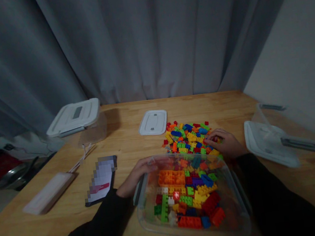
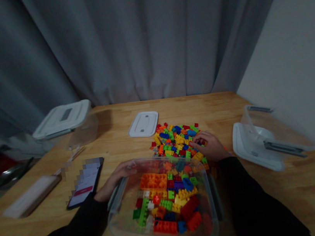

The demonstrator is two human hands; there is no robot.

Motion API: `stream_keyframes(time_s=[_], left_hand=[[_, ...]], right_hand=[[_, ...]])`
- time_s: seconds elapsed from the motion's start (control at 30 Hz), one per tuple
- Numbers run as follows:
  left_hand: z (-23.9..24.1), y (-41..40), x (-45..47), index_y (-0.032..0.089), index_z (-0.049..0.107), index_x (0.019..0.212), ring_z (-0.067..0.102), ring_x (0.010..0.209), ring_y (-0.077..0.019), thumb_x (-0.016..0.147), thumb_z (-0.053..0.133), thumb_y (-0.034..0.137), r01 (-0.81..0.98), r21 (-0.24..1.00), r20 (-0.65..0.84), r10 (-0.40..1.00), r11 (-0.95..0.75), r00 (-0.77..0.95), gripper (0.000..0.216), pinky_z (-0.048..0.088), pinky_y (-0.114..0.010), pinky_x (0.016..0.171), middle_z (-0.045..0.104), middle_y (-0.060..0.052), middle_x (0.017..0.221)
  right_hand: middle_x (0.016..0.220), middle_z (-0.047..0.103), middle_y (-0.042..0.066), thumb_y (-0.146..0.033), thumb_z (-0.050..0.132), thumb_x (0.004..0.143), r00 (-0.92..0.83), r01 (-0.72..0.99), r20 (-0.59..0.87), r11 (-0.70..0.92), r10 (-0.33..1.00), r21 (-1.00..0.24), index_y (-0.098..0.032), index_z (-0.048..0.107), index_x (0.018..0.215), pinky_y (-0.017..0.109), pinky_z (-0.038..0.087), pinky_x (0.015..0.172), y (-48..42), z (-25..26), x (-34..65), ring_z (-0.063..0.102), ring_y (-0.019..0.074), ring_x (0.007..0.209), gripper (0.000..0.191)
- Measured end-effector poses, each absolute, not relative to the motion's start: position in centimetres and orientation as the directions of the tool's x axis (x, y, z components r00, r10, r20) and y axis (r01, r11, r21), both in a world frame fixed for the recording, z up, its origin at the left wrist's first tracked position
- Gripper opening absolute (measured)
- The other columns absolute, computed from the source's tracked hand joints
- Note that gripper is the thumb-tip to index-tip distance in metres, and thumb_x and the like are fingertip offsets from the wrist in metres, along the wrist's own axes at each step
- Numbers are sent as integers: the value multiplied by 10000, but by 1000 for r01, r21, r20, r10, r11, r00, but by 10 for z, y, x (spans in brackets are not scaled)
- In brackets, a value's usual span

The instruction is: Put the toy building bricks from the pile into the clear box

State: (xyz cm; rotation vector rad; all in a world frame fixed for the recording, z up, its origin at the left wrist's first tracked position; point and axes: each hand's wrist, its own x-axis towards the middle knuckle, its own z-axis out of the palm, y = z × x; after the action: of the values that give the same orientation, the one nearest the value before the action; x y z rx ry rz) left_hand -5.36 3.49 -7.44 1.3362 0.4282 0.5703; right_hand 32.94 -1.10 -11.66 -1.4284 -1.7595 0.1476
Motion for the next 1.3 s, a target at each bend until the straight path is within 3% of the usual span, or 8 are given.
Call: stream_keyframes(time_s=[0.13, 0.27, 0.4, 0.53, 0.7, 1.07, 1.3], left_hand=[[-74, 34, -53, 164, 775, 1213, 651, 1280, -338, 872, 532, 154, -152, 976, 28, 604, 155, 796, 419, 390, -491, 1178, 747, -121, 1314], [-73, 34, -52, 161, 777, 1207, 659, 1267, -345, 874, 539, 160, -156, 974, 27, 597, 166, 802, 409, 403, -490, 1168, 743, -123, 1321], [-72, 34, -52, 170, 783, 1200, 669, 1253, -340, 875, 559, 170, -157, 975, 29, 612, 156, 790, 395, 415, -479, 1160, 760, -118, 1290], [-70, 33, -51, 180, 786, 1196, 664, 1264, -344, 873, 550, 176, -151, 976, 28, 597, 157, 802, 401, 422, -489, 1158, 756, -108, 1299], [-73, 34, -52, 194, 793, 1183, 642, 1298, -336, 865, 546, 175, -135, 980, 20, 607, 143, 794, 403, 392, -474, 1186, 741, -92, 1331], [-70, 33, -49, 176, 760, 1248, 653, 1281, -336, 884, 539, 163, -178, 965, 37, 574, 191, 818, 426, 419, -491, 1162, 738, -115, 1333], [-66, 31, -49, 172, 776, 1221, 668, 1258, -337, 887, 547, 171, -171, 968, 32, 589, 182, 807, 405, 427, -478, 1154, 751, -123, 1306]], right_hand=[[889, 727, 70, -456, 724, 879, 110, 670, 519, 322, 848, -668, -215, 706, 839, 382, 529, 807, -15, -110, 322, 654, 216, 824, 245], [846, 699, 53, -460, 759, 846, 168, 435, 445, 339, 880, -834, -222, 696, 820, 341, 525, 715, -19, -103, 311, 630, 205, 791, 248], [802, 665, 25, -372, 831, 793, 78, 174, 448, 431, 891, -886, -234, 710, 777, 316, 508, 714, -22, -101, 300, 608, 187, 794, 184], [882, 644, 22, -303, 844, 798, -46, -2, 455, 456, 889, -890, -247, 747, 773, 314, 489, 800, -25, -104, 293, 602, 177, 874, 114], [990, 622, 44, -286, 862, 787, -141, -31, 384, 383, 913, -923, -246, 770, 775, 339, 467, 904, -27, -105, 289, 587, 197, 991, 101], [1051, 603, 47, -249, 881, 763, -252, -60, 325, 321, 911, -945, -243, 777, 827, 338, 473, 914, -29, -106, 284, 577, 192, 1034, 122], [1031, 639, 41, -246, 835, 818, -255, -58, 337, 334, 906, -941, -255, 770, 927, 329, 482, 927, -27, -110, 285, 598, 182, 1029, 128]])
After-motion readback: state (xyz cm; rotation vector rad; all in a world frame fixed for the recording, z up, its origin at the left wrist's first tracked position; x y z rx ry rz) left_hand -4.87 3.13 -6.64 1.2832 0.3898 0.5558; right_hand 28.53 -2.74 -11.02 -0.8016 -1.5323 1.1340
